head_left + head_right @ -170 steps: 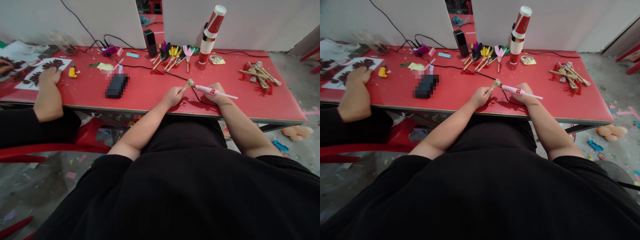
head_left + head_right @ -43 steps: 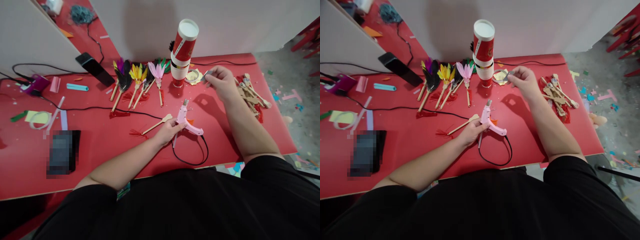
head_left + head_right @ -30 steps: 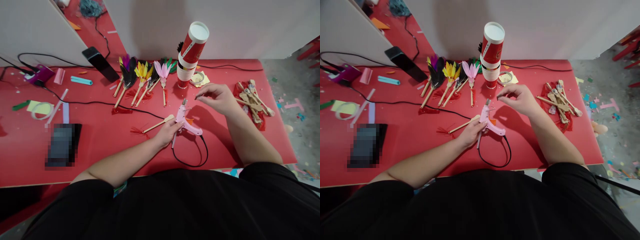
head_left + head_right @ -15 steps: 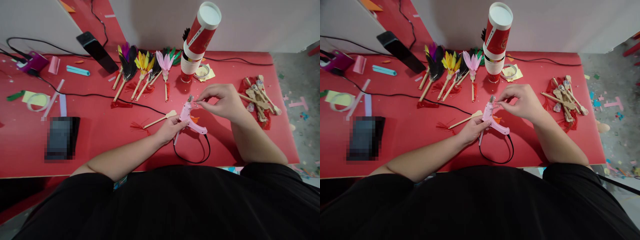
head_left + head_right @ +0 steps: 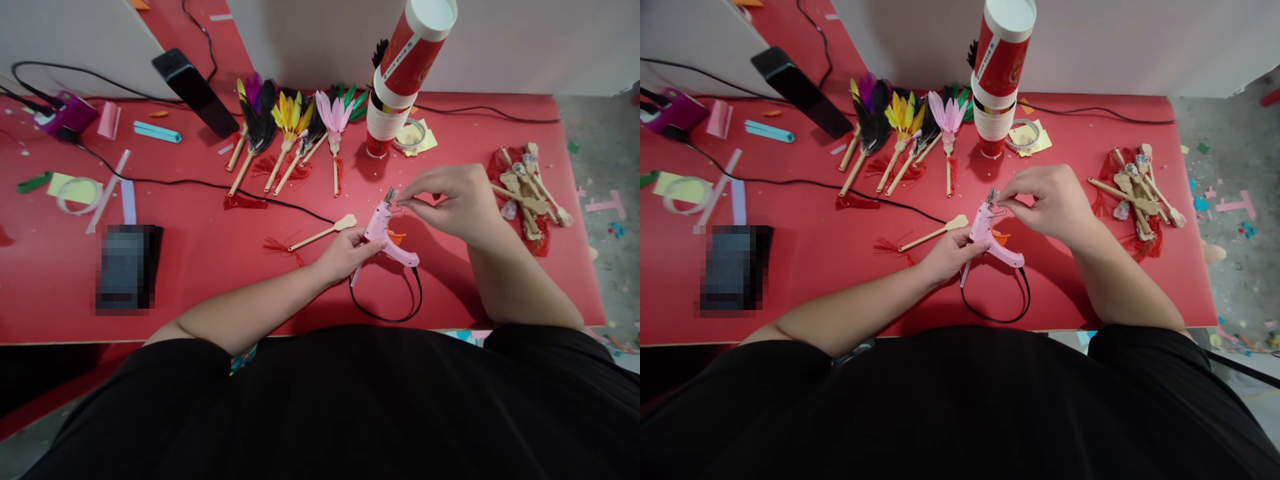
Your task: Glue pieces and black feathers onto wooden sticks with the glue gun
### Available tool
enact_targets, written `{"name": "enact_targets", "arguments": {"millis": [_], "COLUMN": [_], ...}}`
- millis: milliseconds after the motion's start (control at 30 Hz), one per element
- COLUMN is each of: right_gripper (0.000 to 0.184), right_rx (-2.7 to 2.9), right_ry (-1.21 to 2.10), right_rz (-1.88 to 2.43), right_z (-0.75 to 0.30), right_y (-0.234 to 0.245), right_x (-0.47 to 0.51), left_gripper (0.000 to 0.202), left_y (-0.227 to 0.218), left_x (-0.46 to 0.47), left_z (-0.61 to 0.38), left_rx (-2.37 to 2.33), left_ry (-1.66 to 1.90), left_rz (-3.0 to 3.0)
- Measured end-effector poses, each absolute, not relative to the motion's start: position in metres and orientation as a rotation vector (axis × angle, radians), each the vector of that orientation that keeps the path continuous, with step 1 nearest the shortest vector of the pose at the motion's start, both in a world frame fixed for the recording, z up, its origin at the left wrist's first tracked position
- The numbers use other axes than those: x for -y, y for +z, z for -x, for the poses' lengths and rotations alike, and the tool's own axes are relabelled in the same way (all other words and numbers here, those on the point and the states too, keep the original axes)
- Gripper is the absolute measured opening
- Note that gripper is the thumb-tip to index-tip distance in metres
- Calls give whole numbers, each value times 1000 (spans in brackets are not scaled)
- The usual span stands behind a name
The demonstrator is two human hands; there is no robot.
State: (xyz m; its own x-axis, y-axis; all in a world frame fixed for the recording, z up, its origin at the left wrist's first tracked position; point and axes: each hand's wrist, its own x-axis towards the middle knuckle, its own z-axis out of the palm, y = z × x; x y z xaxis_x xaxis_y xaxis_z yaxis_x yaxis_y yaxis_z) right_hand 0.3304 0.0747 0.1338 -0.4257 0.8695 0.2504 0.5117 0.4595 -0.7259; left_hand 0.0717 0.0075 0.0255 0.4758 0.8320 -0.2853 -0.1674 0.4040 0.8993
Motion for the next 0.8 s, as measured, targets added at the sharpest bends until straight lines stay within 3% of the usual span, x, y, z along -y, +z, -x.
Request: {"name": "enact_targets", "arguments": {"millis": [433,667,800], "right_gripper": [12,22,33], "right_rx": [1625,1383,1269], "right_ry": [507,723,851], "right_rz": [1538,1412,1636], "right_z": [-357,-378,-382], "right_y": [89,59,48], "right_x": [-118,-158,-179], "left_gripper": [75,76,72], "left_y": [25,24,24], "left_x": [-9,-12,-13], "left_z": [-72,-69,-68], "left_rx": [-759,-756,-761], "left_ry": [674,651,647], "left_rz": [-894,-875,-881]}}
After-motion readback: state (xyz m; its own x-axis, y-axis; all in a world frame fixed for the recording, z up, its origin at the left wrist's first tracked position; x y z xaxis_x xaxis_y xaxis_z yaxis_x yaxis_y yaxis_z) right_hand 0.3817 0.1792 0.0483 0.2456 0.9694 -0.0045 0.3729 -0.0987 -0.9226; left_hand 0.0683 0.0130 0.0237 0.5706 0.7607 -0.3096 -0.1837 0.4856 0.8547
